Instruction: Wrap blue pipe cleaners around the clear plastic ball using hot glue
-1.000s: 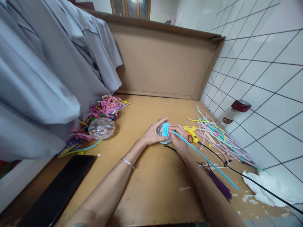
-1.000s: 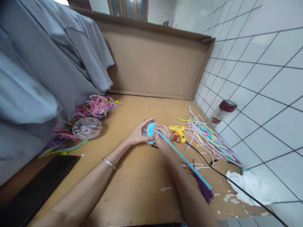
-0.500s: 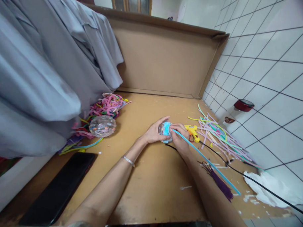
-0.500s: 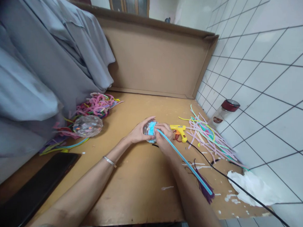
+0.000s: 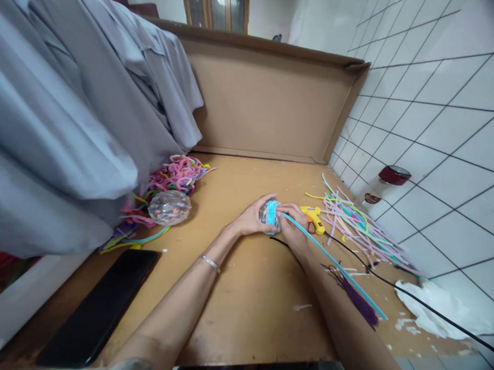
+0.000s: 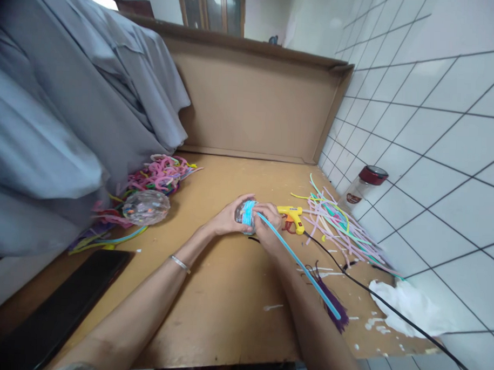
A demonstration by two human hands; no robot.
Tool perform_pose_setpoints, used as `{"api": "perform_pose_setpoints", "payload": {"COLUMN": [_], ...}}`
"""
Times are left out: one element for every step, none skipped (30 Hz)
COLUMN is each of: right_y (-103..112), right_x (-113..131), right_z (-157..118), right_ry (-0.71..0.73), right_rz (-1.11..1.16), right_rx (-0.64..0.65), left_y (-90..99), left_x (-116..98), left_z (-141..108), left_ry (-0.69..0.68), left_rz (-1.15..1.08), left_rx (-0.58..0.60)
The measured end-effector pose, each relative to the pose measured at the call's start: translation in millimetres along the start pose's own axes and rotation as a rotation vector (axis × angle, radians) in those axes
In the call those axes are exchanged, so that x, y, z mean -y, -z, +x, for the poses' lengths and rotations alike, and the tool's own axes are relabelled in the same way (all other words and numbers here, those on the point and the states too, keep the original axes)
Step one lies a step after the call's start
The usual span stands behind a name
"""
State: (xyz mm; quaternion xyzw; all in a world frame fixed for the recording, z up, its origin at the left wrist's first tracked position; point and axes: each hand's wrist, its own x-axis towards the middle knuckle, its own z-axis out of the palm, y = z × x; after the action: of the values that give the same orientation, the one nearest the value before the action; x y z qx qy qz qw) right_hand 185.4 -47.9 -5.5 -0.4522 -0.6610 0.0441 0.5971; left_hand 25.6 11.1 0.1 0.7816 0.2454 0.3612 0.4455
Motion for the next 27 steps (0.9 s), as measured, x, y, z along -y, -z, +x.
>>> {"api": "perform_pose_setpoints", "payload": {"right_y": [0.0, -0.1, -0.3, -0.5, -0.8, -1.0, -1.2, -1.3, -1.4, -1.4, -1.4, -1.4, -1.3, -1.2, -1.2, -1.2, -1.2, -1.3, -1.4, -1.4, -1.5, -1.5, -1.5, -1.4, -1.3, -1.2, -1.1], "right_x": [0.3, 0.3, 0.2, -0.2, -0.7, -1.4, -2.1, -2.7, -3.3, -3.6, -3.8, -3.7, -3.4, -2.9, -2.3, -1.6, -1.0, -0.4, 0.1, 0.4, 0.6, 0.7, 0.7, 0.7, 0.7, 0.6, 0.6], "right_z": [-0.2, -0.3, -0.4, -0.5, -0.5, -0.4, -0.4, -0.3, -0.2, -0.1, -0.1, -0.1, -0.1, -0.1, -0.1, -0.1, 0.0, 0.1, 0.2, 0.3, 0.4, 0.4, 0.4, 0.4, 0.3, 0.3, 0.3], "right_ry": [-0.003, -0.008, -0.013, -0.019, -0.022, -0.025, -0.026, -0.024, -0.021, -0.016, -0.012, -0.01, -0.012, -0.017, -0.023, -0.027, -0.028, -0.026, -0.022, -0.017, -0.013, -0.01, -0.008, -0.007, -0.005, -0.003, 0.0], "right_rz": [0.001, 0.001, 0.0, -0.001, -0.003, -0.004, -0.004, -0.003, 0.0, 0.003, 0.005, 0.005, -0.001, -0.009, -0.017, -0.022, -0.025, -0.025, -0.025, -0.025, -0.026, -0.028, -0.03, -0.032, -0.032, -0.031, -0.03], "right_rx": [-0.002, -0.005, -0.008, -0.01, -0.009, -0.008, -0.009, -0.01, -0.014, -0.019, -0.021, -0.021, -0.019, -0.016, -0.016, -0.017, -0.019, -0.022, -0.025, -0.027, -0.025, -0.022, -0.017, -0.015, -0.015, -0.017, -0.017], "left_y": [0.1, 0.1, 0.1, 0.1, 0.1, 0.1, 0.1, 0.1, 0.0, -0.1, -0.2, -0.4, -0.6, -0.8, -1.0, -1.2, -1.3, -1.4, -1.4, -1.3, -1.2, -1.1, -0.9, -0.8, -0.6, -0.4, -0.3], "left_x": [0.6, 1.3, 1.7, 2.0, 2.1, 1.9, 1.5, 1.1, 0.7, 0.3, 0.0, -0.2, -0.2, -0.1, 0.0, 0.2, 0.4, 0.6, 0.7, 0.7, 0.7, 0.6, 0.5, 0.3, 0.1, -0.1, -0.4], "left_z": [0.0, 0.0, 0.0, 0.0, 0.0, 0.0, 0.1, 0.2, 0.3, 0.4, 0.4, 0.5, 0.6, 0.7, 0.7, 0.8, 0.8, 0.9, 0.9, 1.0, 1.0, 1.1, 1.2, 1.3, 1.5, 1.7, 1.9], "left_ry": [-0.006, -0.01, -0.014, -0.015, -0.014, -0.012, -0.009, -0.005, 0.0, 0.004, 0.007, 0.009, 0.009, 0.008, 0.007, 0.006, 0.004, 0.002, -0.002, -0.006, -0.008, -0.011, -0.013, -0.017, -0.023, -0.032, -0.044], "left_rz": [0.0, 0.0, -0.001, -0.003, -0.006, -0.009, -0.011, -0.009, -0.003, 0.006, 0.015, 0.024, 0.031, 0.037, 0.042, 0.047, 0.055, 0.062, 0.069, 0.074, 0.079, 0.084, 0.091, 0.098, 0.107, 0.117, 0.128], "left_rx": [0.004, 0.007, 0.008, 0.009, 0.008, 0.007, 0.007, 0.007, 0.004, 0.002, -0.002, -0.004, -0.007, -0.011, -0.014, -0.017, -0.019, -0.02, -0.019, -0.017, -0.016, -0.017, -0.016, -0.016, -0.016, -0.016, -0.014]}}
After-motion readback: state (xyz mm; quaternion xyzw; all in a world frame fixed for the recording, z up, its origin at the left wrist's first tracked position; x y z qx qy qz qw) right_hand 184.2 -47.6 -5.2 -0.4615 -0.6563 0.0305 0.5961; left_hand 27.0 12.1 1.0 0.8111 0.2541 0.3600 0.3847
